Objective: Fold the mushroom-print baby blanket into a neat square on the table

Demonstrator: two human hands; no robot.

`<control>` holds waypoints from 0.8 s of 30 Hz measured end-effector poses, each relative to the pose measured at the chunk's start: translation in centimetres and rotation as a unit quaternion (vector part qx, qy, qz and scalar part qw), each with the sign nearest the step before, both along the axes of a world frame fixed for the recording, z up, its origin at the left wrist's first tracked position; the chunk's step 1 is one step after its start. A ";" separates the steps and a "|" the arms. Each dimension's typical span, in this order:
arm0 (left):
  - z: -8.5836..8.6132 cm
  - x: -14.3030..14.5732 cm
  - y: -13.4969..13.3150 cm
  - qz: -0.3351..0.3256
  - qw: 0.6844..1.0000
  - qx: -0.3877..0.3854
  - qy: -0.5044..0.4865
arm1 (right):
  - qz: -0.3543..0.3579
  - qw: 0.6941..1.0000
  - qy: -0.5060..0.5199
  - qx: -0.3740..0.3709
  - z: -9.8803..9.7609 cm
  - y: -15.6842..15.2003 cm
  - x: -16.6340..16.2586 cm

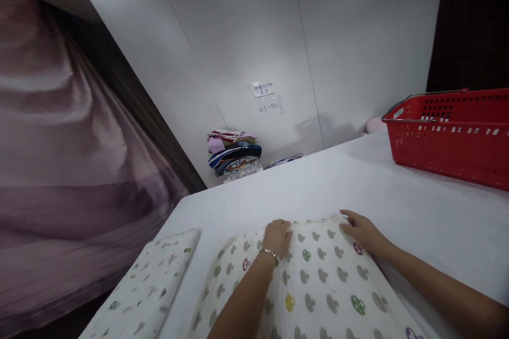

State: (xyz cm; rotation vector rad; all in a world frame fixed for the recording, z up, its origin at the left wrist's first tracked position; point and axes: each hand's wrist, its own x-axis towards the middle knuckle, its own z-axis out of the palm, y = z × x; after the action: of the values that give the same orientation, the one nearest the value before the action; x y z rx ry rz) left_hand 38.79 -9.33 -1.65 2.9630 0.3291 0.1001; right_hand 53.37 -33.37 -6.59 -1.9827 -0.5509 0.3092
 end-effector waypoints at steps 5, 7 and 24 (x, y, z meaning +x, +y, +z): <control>0.7 0.1 0.4 -0.003 1.000 0.010 0.012 | 0.016 1.000 0.001 0.006 1.3 -0.1 -1.1; 0.9 0.2 0.4 0.000 1.000 0.007 0.021 | 0.036 0.999 0.011 0.020 2.0 -0.2 -1.9; 0.0 2.7 -0.2 0.032 0.999 -0.020 0.028 | 0.019 0.996 -0.030 -0.079 1.1 -0.6 -0.2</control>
State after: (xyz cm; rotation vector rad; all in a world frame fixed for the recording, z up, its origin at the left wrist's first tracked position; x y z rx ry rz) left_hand 41.47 -9.55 -1.69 2.9206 0.4284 0.0190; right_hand 53.18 -33.97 -5.53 -2.1419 -0.6190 0.3247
